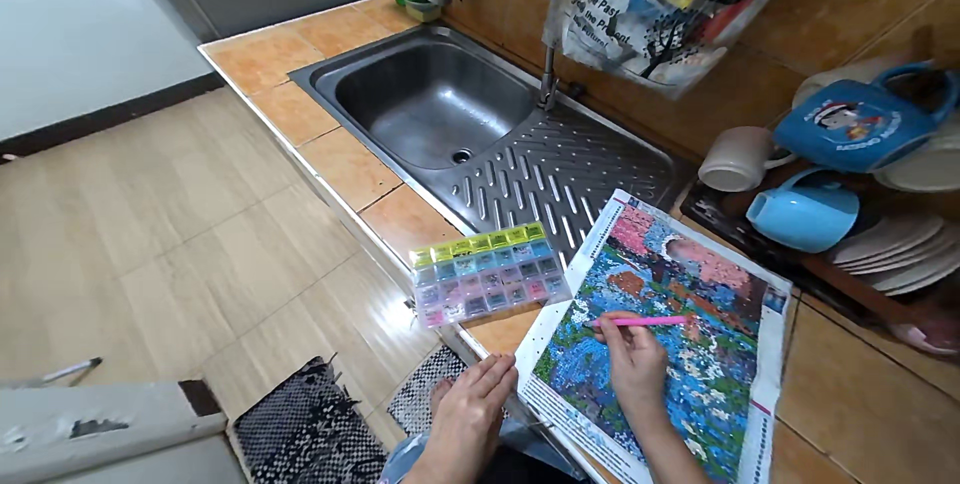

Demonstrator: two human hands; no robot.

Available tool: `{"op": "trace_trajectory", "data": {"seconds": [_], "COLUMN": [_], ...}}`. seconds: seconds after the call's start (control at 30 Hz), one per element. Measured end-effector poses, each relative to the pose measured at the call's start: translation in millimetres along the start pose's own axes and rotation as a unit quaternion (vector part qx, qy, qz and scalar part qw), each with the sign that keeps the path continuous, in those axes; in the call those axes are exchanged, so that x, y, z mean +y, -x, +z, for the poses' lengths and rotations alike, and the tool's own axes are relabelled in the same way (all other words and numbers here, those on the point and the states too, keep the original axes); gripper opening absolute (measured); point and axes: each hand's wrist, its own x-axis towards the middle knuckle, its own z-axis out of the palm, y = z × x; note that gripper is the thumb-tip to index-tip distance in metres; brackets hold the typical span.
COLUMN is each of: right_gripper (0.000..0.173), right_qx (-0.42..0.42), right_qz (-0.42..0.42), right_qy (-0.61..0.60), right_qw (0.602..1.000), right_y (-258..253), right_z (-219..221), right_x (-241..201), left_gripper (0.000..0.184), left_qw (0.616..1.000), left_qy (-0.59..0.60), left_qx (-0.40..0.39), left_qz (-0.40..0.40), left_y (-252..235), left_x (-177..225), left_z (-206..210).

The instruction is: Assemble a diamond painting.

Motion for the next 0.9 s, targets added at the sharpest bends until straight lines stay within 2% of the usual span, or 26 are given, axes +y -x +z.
{"op": "trace_trajectory", "data": {"seconds": [0.37, 0.6, 0.67, 0.8, 0.9], "right_gripper": [0.019, 0.018, 0.017, 0.016, 0.012], "right_qx": [-0.014, -0.037, -0.041, -0.019, 0.022], "right_qz": [-0.031, -0.153, -0.102, 0.077, 0.124], "right_qy": [0.063, 0.174, 0.138, -0.042, -0.113], "right_qw": [0.997, 0.972, 0.984, 0.996, 0.986], "right_y": [0.0, -1.6, -3.6, -5.2, -1.0], "right_z": [0.9, 1.9, -0.5, -13.8, -25.0], "right_x": [0.3, -3.1, -5.9, -13.2, -18.6], "left_gripper": [0.031, 0.032, 0.032, 0.032, 0.032], "left_qw": [1.0, 1.0, 1.0, 1.0, 0.999], "left_qy": [-0.002, -0.004, -0.005, 0.002, 0.029], "left_qx": [-0.002, 0.001, 0.001, -0.004, -0.01], "left_qz": [-0.001, 0.002, 0.004, 0.004, 0.009], "left_y": [-0.2, -0.6, -0.7, -0.2, 2.1], "left_x": [0.1, -0.8, -0.7, -0.5, 0.5], "left_z": [-0.4, 0.6, -0.4, -1.9, -3.1]}}
